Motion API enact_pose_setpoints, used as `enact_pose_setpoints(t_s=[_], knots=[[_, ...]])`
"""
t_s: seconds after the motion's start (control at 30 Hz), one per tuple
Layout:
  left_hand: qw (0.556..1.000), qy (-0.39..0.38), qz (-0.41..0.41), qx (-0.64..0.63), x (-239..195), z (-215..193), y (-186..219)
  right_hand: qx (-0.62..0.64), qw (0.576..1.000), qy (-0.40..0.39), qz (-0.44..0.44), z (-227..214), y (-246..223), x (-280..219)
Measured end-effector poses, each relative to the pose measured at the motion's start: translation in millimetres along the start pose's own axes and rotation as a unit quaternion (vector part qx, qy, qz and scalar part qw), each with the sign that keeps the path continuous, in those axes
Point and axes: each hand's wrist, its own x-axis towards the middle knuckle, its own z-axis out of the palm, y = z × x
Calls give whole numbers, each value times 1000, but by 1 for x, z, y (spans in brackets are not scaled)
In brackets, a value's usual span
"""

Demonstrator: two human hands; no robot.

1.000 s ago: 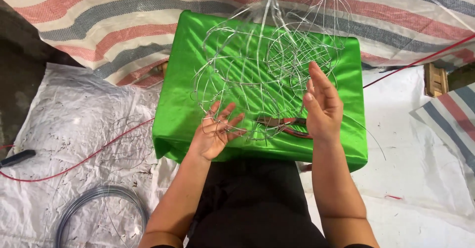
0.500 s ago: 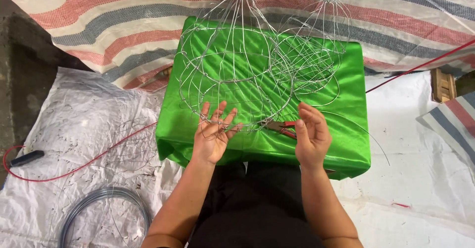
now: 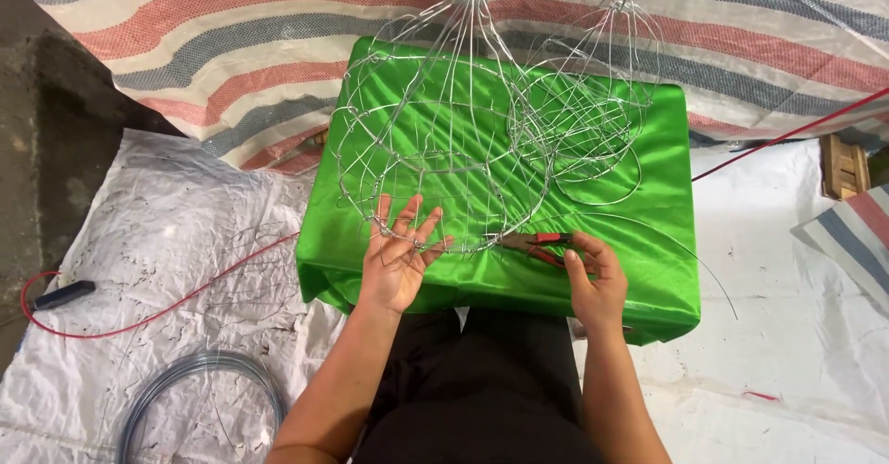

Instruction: Adding and securing structural wires to a wireframe model using pliers

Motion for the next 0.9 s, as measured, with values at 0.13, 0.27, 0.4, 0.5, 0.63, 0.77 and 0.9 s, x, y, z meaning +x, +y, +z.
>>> enact_pose_setpoints(t_s=[0.13, 0.27, 0.4, 0.5, 0.63, 0.77, 0.9], knots=[[999, -39, -20, -10, 7, -11, 3, -189, 977, -22, -92, -18, 21, 5], [996, -81, -34, -15, 7, -12, 5, -276, 954, -53, -103, -16, 30, 3], [992, -114, -51, -19, 13, -21, 3, -316, 941, -105, -57, -11, 20, 11], [989, -129, -67, -20, 13, -21, 4, -376, 915, -129, -69, -8, 31, 19], [988, -135, -76, -19, 17, -26, 2, -437, 887, -113, -94, -7, 44, 32], [986, -135, -87, -36, 18, -29, 4, -507, 831, -229, -14, -2, 37, 35], [984, -141, -99, -34, 21, -31, 7, -523, 808, -270, -22, -2, 39, 32]])
